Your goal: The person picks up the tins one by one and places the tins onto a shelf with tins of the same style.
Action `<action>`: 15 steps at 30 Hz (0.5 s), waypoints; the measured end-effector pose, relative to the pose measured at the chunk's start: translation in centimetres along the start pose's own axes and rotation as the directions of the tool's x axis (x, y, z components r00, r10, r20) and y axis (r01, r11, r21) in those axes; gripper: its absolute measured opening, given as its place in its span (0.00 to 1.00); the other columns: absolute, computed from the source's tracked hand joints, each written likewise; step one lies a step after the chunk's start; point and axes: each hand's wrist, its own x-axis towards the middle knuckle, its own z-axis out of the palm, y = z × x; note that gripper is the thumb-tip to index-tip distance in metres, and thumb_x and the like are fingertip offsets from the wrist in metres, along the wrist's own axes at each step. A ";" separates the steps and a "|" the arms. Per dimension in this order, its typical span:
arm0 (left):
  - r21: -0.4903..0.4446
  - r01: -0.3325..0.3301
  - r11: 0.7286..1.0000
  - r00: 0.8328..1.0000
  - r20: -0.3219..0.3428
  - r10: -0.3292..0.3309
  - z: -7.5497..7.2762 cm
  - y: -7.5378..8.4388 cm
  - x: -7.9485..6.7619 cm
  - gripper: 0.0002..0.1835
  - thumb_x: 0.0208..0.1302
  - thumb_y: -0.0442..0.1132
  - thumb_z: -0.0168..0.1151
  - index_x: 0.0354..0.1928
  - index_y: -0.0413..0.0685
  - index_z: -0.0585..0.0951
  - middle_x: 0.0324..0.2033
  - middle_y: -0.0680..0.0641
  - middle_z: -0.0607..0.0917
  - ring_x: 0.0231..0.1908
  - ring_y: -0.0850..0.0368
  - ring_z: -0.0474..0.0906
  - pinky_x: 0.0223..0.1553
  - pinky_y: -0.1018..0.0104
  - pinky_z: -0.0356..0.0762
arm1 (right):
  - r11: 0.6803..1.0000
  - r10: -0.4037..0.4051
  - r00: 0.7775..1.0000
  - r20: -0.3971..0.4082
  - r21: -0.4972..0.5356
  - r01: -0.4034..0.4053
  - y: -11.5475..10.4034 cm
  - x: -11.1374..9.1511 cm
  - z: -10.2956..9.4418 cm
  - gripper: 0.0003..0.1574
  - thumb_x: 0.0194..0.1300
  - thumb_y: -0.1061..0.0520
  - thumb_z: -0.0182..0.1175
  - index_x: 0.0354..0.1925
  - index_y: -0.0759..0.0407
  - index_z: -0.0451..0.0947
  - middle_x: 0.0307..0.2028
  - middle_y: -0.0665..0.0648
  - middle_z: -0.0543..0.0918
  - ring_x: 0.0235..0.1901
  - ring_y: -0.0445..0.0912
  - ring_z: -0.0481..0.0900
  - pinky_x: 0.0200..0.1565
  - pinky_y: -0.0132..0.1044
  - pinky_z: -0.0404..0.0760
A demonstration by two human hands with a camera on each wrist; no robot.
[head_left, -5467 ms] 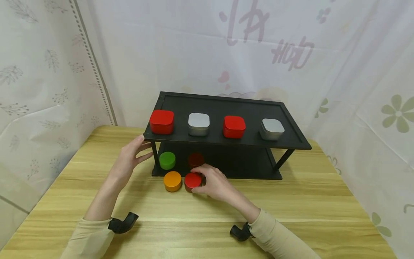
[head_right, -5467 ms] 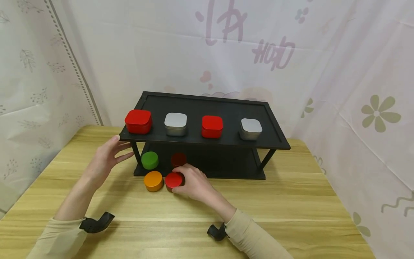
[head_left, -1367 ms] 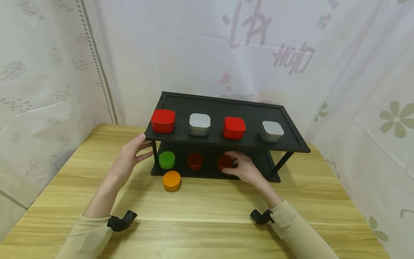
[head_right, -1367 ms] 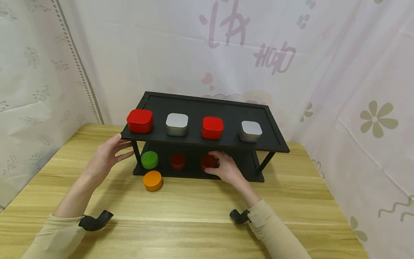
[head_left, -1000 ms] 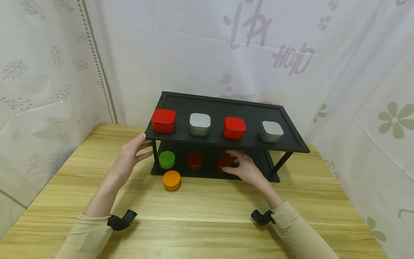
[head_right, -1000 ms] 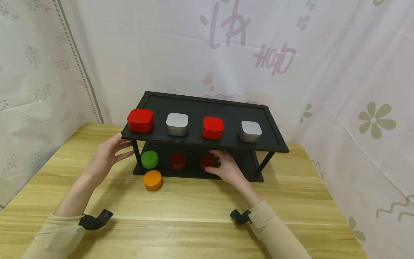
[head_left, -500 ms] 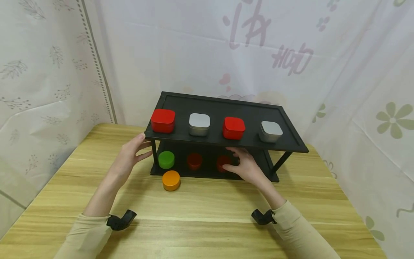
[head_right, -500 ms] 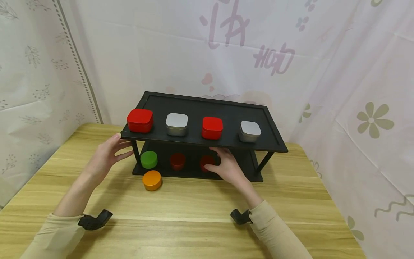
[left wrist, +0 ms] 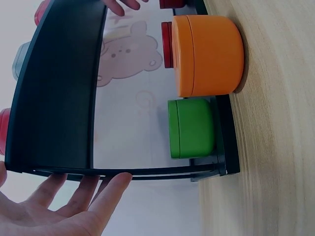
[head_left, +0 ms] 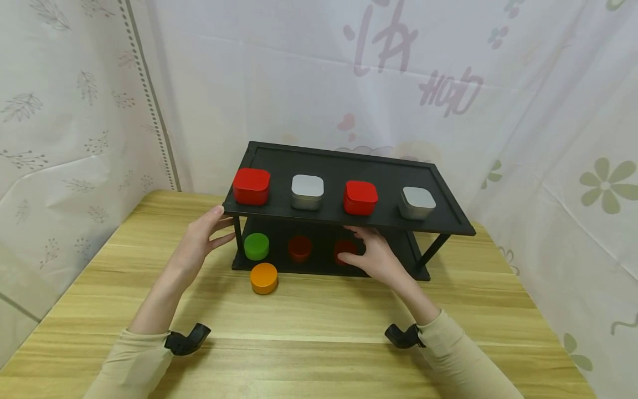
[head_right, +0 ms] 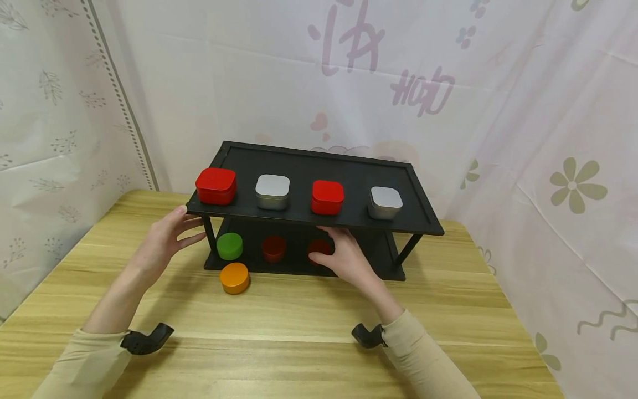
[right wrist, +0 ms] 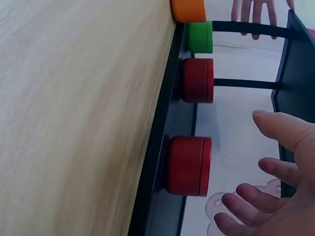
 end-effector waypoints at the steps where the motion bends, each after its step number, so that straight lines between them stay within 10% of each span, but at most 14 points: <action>1: 0.001 0.001 1.000 1.000 -0.001 -0.001 0.0 0.0 0.0 0.38 0.82 0.62 0.36 0.76 0.39 0.63 0.71 0.40 0.66 0.73 0.38 0.63 0.57 0.82 0.80 | 1.000 -0.002 1.000 0.000 -0.003 0.002 -0.1 0.0 0.0 0.43 0.63 0.51 0.74 0.72 0.56 0.70 0.69 0.62 0.76 0.68 0.62 0.75 0.69 0.58 0.77; 15: -0.005 0.006 1.000 1.000 -0.002 -0.006 0.0 0.1 0.0 0.38 0.81 0.63 0.37 0.76 0.39 0.64 0.70 0.42 0.66 0.74 0.37 0.62 0.59 0.80 0.80 | 0.996 -0.053 0.998 0.034 0.075 0.050 -2.0 0.0 1.4 0.42 0.64 0.51 0.73 0.72 0.55 0.70 0.69 0.60 0.75 0.66 0.60 0.76 0.69 0.53 0.79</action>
